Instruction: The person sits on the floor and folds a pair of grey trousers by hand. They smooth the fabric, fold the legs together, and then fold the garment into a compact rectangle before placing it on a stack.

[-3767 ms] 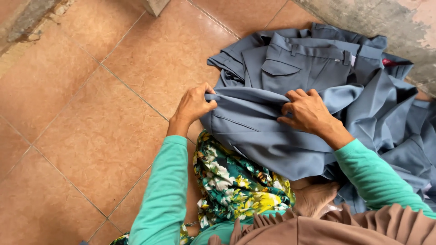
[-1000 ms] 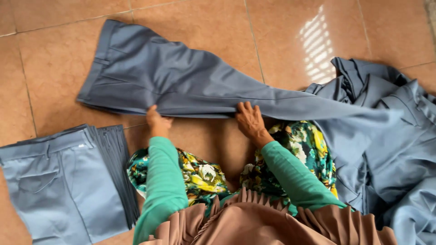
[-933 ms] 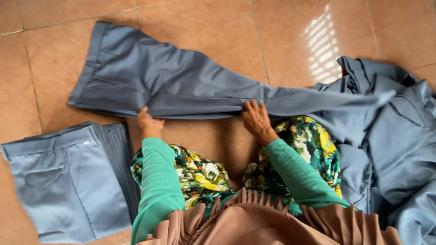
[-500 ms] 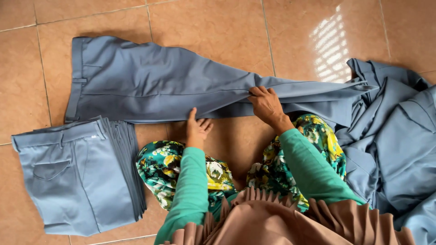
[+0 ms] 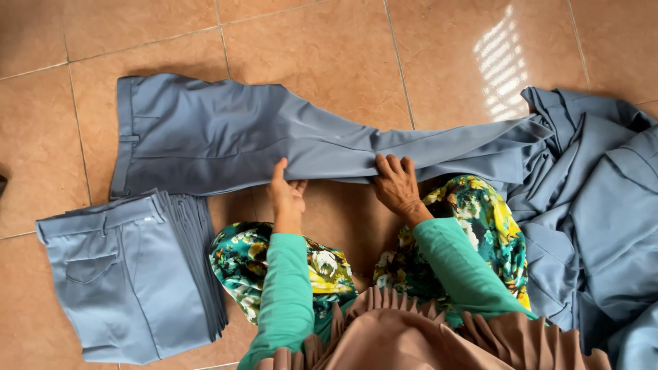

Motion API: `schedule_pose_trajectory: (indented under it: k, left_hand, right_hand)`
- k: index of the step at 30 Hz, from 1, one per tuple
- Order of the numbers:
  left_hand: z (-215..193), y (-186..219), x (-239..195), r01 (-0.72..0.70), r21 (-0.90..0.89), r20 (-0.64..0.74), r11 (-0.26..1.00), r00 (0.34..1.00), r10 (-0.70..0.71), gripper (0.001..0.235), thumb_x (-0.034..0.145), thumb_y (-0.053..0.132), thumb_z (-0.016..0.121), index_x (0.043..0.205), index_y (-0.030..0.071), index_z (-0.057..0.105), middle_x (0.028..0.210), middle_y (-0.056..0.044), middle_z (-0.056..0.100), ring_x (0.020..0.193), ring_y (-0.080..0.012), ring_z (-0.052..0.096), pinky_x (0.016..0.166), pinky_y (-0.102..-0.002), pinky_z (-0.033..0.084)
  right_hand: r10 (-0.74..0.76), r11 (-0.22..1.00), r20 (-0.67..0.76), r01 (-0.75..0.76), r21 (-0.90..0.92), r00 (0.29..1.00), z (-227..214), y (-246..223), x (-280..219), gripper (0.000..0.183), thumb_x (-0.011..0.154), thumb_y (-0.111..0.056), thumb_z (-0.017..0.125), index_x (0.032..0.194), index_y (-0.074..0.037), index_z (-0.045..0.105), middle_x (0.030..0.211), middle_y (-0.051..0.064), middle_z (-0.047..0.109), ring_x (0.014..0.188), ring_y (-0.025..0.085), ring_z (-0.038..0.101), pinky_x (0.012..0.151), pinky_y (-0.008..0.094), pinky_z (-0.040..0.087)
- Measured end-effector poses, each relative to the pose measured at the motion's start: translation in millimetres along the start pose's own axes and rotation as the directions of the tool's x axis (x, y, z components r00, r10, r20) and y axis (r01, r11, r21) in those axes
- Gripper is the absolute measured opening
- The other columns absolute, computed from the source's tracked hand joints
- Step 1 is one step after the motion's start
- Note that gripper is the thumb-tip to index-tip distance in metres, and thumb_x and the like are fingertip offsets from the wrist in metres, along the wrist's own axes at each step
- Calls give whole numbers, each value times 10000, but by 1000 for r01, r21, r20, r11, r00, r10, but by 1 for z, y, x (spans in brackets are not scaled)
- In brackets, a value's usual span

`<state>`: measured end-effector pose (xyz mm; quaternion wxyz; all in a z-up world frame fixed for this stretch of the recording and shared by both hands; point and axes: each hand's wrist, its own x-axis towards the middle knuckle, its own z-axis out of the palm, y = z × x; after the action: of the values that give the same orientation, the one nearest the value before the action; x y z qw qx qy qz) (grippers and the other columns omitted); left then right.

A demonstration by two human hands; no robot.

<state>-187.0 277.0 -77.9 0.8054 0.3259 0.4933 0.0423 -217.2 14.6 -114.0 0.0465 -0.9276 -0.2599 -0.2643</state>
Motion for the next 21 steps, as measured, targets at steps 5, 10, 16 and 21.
schedule_pose_trajectory:
  k: [5, 10, 16, 21]
  left_hand:
    - [10, 63, -5, -128, -56, 29, 990, 991, 130, 1019, 797, 366, 901, 1543, 65, 275, 1548, -328, 310, 1427, -563, 331, 1119, -701, 340]
    - [10, 125, -11, -307, 59, 57, 950, 951, 303, 1145, 832, 501, 876, 1558, -14, 156, 1580, -372, 215, 1373, -609, 404, 1101, -685, 394]
    - [-16, 156, 18, -309, 361, 94, 880, 951, 295, 1024, 922, 553, 757, 1506, -60, 181, 1507, -341, 259, 1105, -555, 663, 932, -522, 634]
    - [-17, 171, 6, -315, 238, 39, 919, 948, 315, 1045, 957, 513, 732, 1556, -11, 55, 1613, -342, 61, 1238, -616, 549, 993, -591, 600]
  right_hand:
    - [79, 996, -33, -81, -47, 996, -19, 33, 9, 151, 745, -287, 697, 666, -178, 629, 1035, 13, 540, 978, 236, 536, 879, 440, 367]
    - [43, 999, -57, -41, 30, 997, -57, 74, 37, 65, 742, -227, 732, 797, -194, 720, 1015, -36, 615, 985, 185, 581, 954, 429, 376]
    - [92, 935, -122, -43, 352, 988, -131, 84, 88, 197, 794, -20, 807, 972, -105, 793, 1008, 56, 685, 859, 284, 636, 912, 370, 486]
    - [212, 831, 569, -453, 323, 795, -121, 75, 67, 757, 905, -97, 699, 1560, -260, 356, 889, 142, 640, 819, 469, 697, 735, 610, 544]
